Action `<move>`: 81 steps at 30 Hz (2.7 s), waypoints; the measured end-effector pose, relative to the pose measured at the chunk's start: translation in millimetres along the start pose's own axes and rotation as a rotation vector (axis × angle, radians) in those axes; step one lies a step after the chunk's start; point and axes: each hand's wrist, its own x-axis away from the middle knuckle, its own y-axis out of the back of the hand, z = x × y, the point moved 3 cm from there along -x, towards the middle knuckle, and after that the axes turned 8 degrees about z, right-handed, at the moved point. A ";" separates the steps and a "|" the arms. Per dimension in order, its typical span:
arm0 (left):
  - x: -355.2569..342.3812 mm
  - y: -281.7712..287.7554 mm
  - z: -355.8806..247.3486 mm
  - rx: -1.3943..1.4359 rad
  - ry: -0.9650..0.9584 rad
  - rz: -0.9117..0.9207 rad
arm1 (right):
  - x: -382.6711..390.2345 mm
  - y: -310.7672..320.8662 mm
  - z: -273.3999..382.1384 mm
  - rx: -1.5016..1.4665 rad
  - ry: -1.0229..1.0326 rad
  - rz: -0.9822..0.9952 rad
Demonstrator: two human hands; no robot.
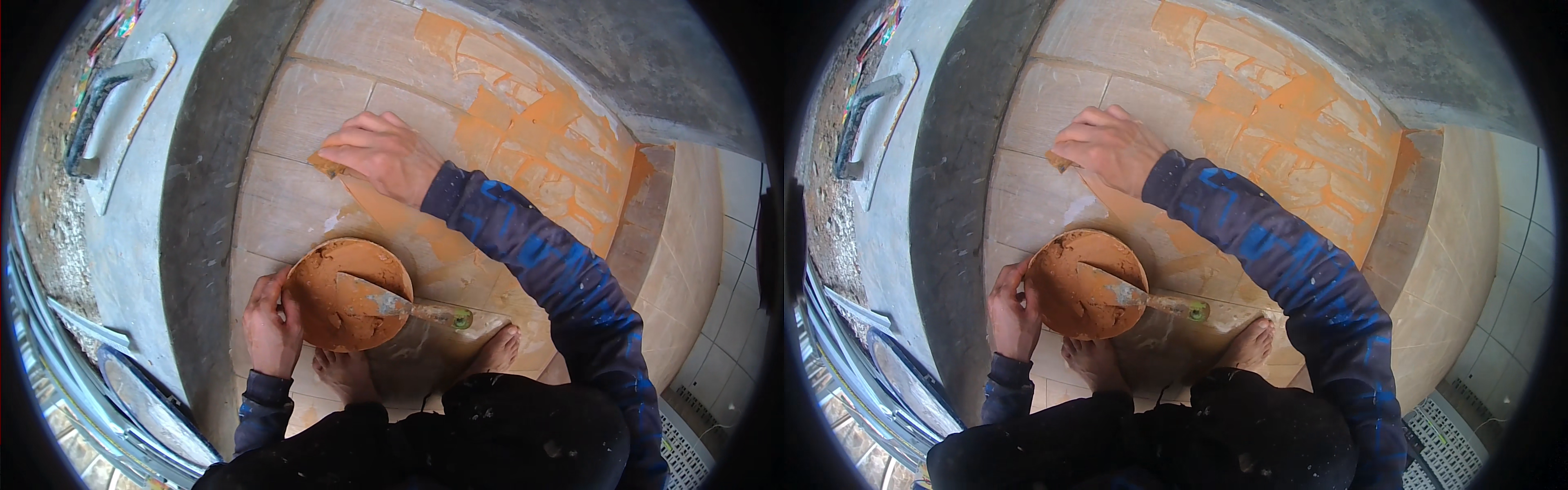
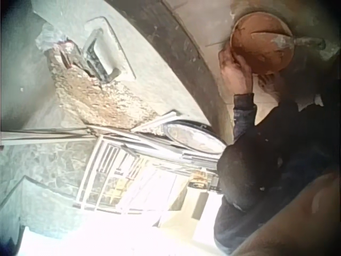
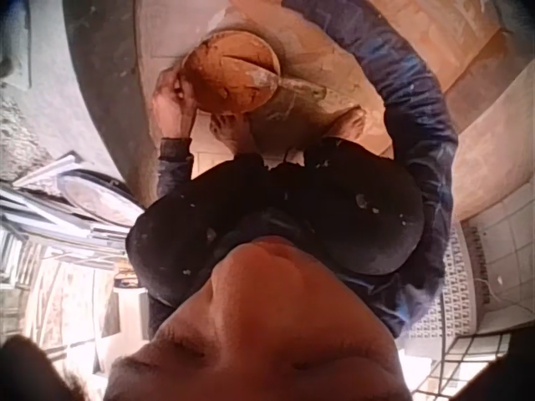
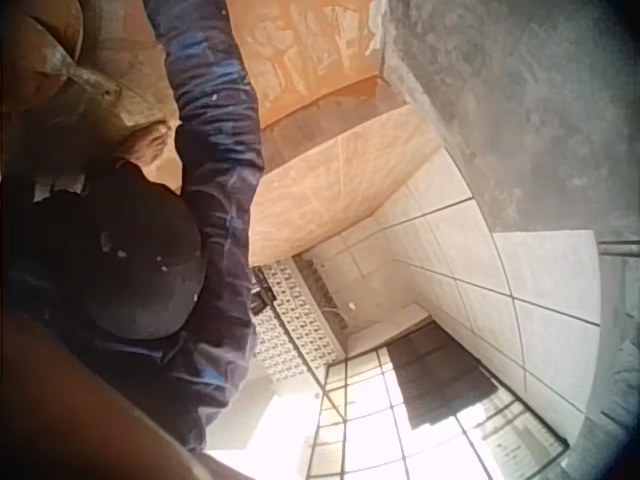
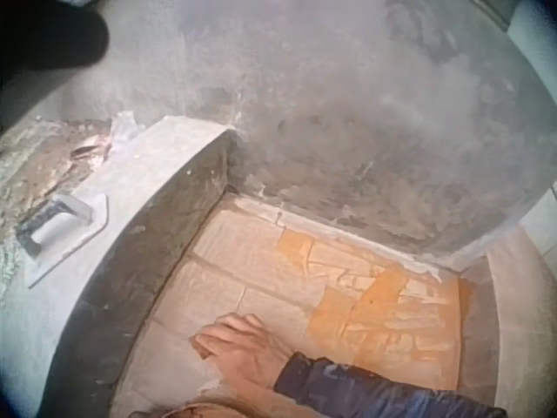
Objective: The person applies brown grout to the joints between floor tiles using a small tile shard as a spreader. They scoop the paste from a bowl, press it into the gaps along the tile edges, and wipe the area with their hands and a cloth.
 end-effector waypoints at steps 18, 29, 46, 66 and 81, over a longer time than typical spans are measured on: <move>1.5 0.4 1.0 -0.020 0.014 0.013 | 113.6 69.2 10.7 -0.134 -0.187 0.169; -2.4 -3.4 -2.6 0.007 0.031 0.011 | 40.6 -52.2 59.0 0.247 -0.156 0.001; -3.8 -2.7 -0.6 0.006 0.032 0.076 | 21.5 -31.3 56.0 -0.078 -0.142 0.162; -7.3 -1.3 2.9 0.009 -0.049 0.071 | 184.8 124.5 -67.0 0.308 -0.241 0.361; -7.5 -10.6 0.4 0.117 0.009 0.190 | 269.2 85.1 -47.0 0.408 -0.426 0.157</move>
